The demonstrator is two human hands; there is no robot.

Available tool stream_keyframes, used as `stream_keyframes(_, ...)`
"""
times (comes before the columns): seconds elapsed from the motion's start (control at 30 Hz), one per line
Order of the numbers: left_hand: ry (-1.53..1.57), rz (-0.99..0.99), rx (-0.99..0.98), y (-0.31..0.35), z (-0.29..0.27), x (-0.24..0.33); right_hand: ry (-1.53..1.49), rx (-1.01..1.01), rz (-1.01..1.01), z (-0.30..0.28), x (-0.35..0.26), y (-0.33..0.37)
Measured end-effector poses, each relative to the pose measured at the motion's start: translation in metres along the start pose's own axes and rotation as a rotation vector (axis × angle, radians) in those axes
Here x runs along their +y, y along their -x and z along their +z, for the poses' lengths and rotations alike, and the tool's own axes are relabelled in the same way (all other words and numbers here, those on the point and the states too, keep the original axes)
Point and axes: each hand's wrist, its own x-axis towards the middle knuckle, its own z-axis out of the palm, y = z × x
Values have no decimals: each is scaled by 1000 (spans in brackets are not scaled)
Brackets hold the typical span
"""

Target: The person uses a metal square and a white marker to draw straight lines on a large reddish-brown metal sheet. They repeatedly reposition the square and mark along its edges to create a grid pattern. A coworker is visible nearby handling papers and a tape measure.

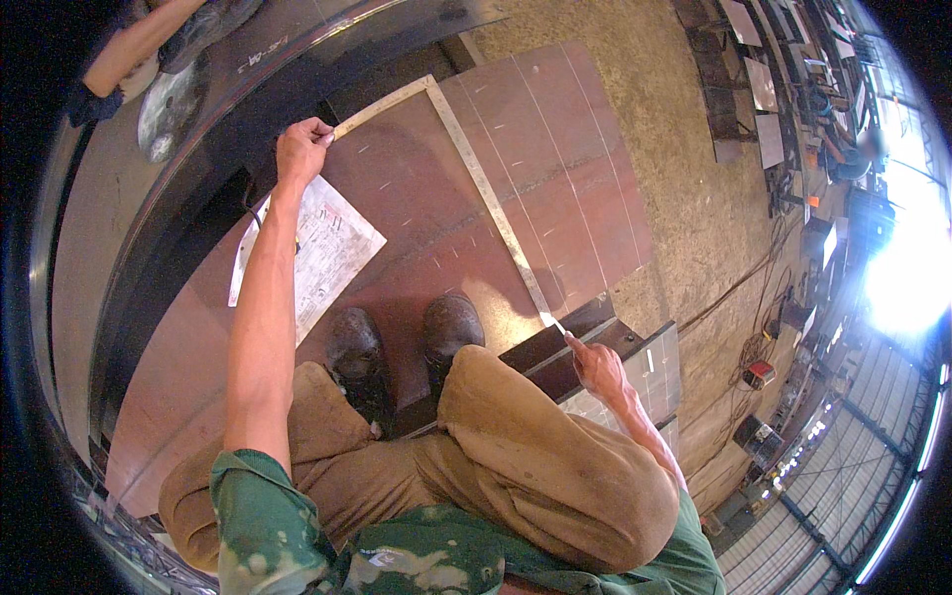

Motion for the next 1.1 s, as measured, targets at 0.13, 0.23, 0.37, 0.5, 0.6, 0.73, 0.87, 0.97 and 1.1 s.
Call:
stream_keyframes(0.13,28,9,-2,-3,5,-9,80,-146,71,20,18,9)
stream_keyframes(0.23,6,43,11,-6,5,-15,163,-257,176,28,17,19)
stream_keyframes(0.37,24,20,-9,-4,4,-2,90,-163,235,11,16,23)
stream_keyframes(0.5,6,30,-76,-7,-4,-15,-24,38,202,-37,-21,1)
stream_keyframes(0.6,3,62,-145,-13,-8,-10,-139,135,190,-53,-36,-4)
stream_keyframes(0.73,28,97,-176,-14,-17,-30,-245,137,190,-44,-36,-3)
stream_keyframes(0.87,113,68,-254,-12,-23,-42,-269,106,227,-33,-37,5)
stream_keyframes(0.97,77,99,-268,-13,-26,-38,-266,107,233,-29,-34,9)
stream_keyframes(1.1,70,69,-267,-10,-30,-39,-302,81,271,-37,-40,9)
